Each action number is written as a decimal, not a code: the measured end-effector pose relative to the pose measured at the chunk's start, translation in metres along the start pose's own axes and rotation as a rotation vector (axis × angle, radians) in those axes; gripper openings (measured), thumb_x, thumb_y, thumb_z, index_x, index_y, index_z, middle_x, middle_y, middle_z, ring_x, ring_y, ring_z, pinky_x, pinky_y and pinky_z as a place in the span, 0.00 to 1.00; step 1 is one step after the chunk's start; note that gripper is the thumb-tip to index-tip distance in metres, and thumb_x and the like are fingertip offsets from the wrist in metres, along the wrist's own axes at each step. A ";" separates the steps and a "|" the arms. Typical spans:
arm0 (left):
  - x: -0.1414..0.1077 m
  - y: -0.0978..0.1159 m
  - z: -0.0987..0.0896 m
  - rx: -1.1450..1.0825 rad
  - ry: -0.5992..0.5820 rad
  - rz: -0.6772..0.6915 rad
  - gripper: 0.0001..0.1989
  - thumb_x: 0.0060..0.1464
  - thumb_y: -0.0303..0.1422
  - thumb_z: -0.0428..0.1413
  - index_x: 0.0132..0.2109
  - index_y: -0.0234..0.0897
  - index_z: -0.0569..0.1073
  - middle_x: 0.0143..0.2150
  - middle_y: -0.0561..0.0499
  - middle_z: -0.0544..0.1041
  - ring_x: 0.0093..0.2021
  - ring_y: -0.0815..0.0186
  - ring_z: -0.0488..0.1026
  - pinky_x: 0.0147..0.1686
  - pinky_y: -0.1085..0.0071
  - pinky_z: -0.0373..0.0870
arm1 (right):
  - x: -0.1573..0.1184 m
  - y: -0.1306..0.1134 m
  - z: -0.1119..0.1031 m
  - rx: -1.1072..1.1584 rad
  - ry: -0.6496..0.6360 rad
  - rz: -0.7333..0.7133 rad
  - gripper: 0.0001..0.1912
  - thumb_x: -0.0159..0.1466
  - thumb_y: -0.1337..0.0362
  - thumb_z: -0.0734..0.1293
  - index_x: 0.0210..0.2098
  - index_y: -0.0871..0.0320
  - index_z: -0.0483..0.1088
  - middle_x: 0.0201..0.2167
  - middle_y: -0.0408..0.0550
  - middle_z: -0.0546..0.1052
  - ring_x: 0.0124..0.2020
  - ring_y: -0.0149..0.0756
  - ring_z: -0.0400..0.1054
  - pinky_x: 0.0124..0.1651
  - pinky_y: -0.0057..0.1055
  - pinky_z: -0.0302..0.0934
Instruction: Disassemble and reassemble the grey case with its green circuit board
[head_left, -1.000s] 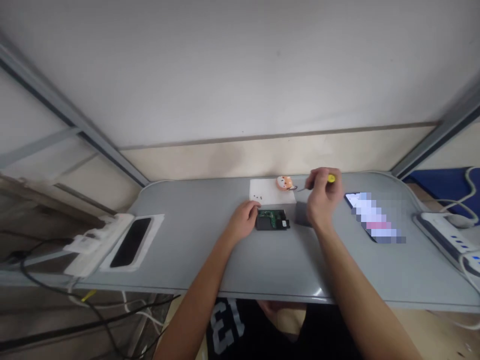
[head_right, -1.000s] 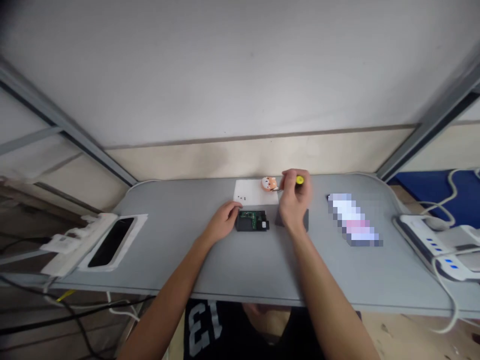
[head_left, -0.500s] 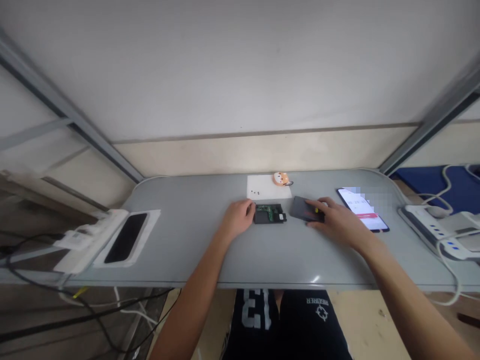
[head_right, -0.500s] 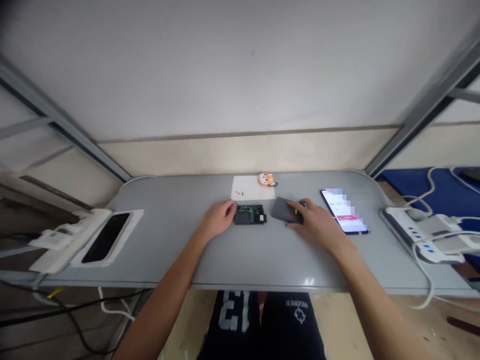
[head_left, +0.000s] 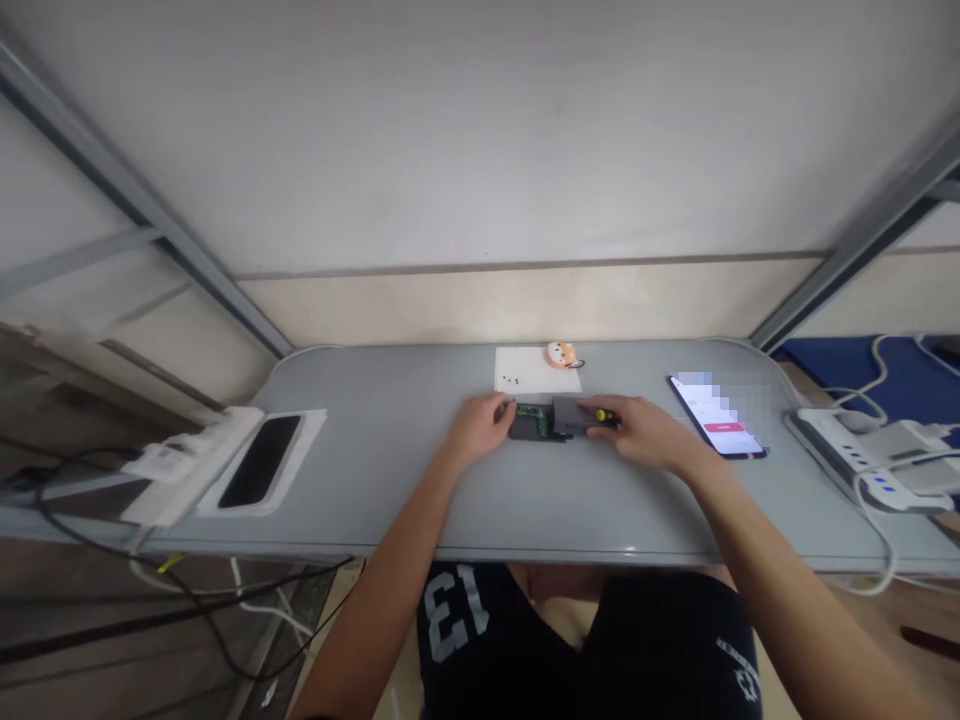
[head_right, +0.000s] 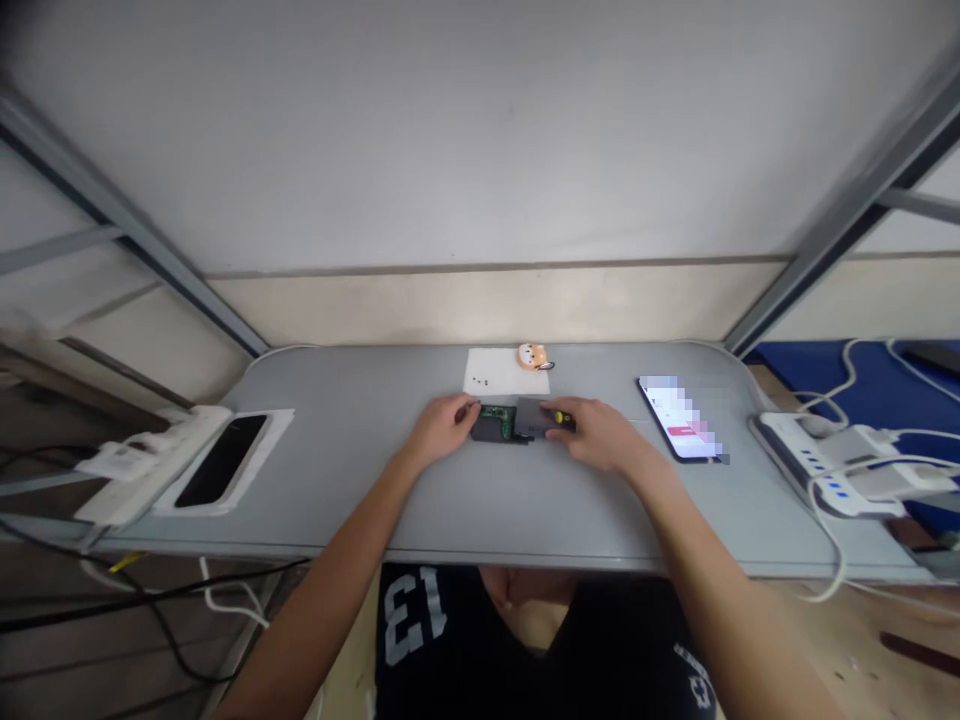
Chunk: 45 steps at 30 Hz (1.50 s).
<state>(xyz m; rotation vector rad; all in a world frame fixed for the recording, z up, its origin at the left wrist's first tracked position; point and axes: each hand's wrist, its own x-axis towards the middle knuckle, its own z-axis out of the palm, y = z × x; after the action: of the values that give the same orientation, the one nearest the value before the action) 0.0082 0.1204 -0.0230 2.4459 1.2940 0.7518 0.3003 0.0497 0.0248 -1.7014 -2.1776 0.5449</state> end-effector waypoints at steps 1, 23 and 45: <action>0.000 0.001 0.000 0.010 0.006 -0.005 0.14 0.69 0.36 0.51 0.33 0.39 0.74 0.29 0.52 0.75 0.28 0.66 0.68 0.33 0.69 0.60 | 0.000 -0.004 0.003 0.007 0.003 -0.018 0.24 0.66 0.58 0.67 0.62 0.47 0.74 0.59 0.47 0.79 0.53 0.53 0.76 0.56 0.50 0.69; -0.002 0.002 0.004 0.036 -0.093 0.089 0.17 0.71 0.30 0.45 0.32 0.39 0.70 0.33 0.49 0.76 0.37 0.60 0.74 0.44 0.62 0.68 | 0.013 -0.030 0.046 0.052 0.034 -0.171 0.27 0.66 0.57 0.71 0.64 0.42 0.71 0.67 0.51 0.69 0.55 0.52 0.75 0.57 0.50 0.70; -0.004 0.017 -0.015 -0.252 -0.115 0.073 0.21 0.53 0.39 0.69 0.53 0.45 0.76 0.54 0.47 0.77 0.51 0.57 0.77 0.51 0.61 0.76 | 0.076 -0.004 0.066 0.995 0.596 0.244 0.31 0.67 0.35 0.61 0.41 0.58 0.74 0.26 0.43 0.75 0.25 0.32 0.64 0.32 0.30 0.59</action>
<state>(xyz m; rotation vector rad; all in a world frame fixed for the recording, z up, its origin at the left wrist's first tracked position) 0.0094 0.1079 -0.0035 2.3062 1.0064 0.7320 0.2474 0.1165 -0.0295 -1.2948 -0.9929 0.8490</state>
